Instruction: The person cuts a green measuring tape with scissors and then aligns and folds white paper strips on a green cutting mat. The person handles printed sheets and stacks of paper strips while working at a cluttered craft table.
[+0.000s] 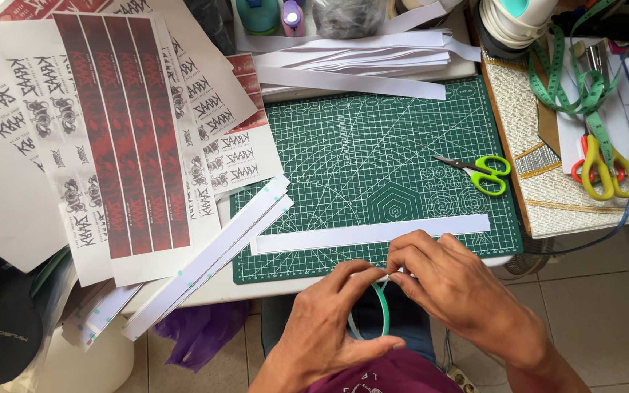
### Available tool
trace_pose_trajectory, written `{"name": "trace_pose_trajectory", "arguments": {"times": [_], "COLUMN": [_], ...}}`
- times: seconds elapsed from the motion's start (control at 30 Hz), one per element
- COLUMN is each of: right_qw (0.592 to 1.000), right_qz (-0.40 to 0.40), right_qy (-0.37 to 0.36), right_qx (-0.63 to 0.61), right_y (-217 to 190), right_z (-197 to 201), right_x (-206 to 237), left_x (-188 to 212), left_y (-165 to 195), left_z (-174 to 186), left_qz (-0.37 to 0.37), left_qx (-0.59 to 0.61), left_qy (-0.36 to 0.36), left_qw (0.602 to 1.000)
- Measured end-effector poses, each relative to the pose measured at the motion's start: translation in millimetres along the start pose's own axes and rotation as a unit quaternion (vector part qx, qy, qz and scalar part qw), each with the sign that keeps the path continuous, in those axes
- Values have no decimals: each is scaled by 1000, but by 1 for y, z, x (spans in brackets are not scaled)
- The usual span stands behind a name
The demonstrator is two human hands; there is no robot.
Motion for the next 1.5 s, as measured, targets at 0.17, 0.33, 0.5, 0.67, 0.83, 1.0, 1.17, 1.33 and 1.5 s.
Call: {"name": "trace_pose_trajectory", "arguments": {"times": [0.17, 0.33, 0.5, 0.67, 0.83, 1.0, 1.17, 1.33, 1.5], "right_qw": [999, 999, 999, 990, 912, 786, 948, 954, 964], "right_qz": [-23, -19, -7, -21, -166, -198, -275, -142, -150], "right_qy": [-33, -41, -47, -44, -160, -248, 3, 71, 3], "right_qx": [-10, -4, -18, -133, -338, -531, -157, 255, 220], "right_y": [1, 1, 1, 6, 33, 51, 138, 163, 177], "right_z": [-3, -5, -7, -12, -48, -74, -18, 36, 26], "right_x": [-2, -4, -2, 9, 31, 53, 50, 38, 16], "left_x": [-2, 0, 1, 8, 18, 25, 25, 26, 32], "left_y": [1, -4, -5, -5, -22, -29, -33, -38, -38], "left_z": [-4, -7, -8, -9, -33, -58, -48, -17, -2], "left_qz": [12, 42, 40, 13, 55, 49, 72, 94, 64], "left_qx": [0, 1, -8, 73, 132, 195, 273, 285, 302], "left_qy": [-22, -44, -55, -84, -171, -232, -199, -118, -72], "left_qw": [1000, 998, 998, 994, 975, 951, 939, 947, 948]}}
Point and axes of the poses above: each hand's wrist, its own x-axis away from the middle knuckle, its own z-axis out of the back of the hand, y = z × x, the point moved 7 cm from there along -x, towards the middle knuckle, and after that the axes turned 3 degrees about z, right-handed, at the moved point
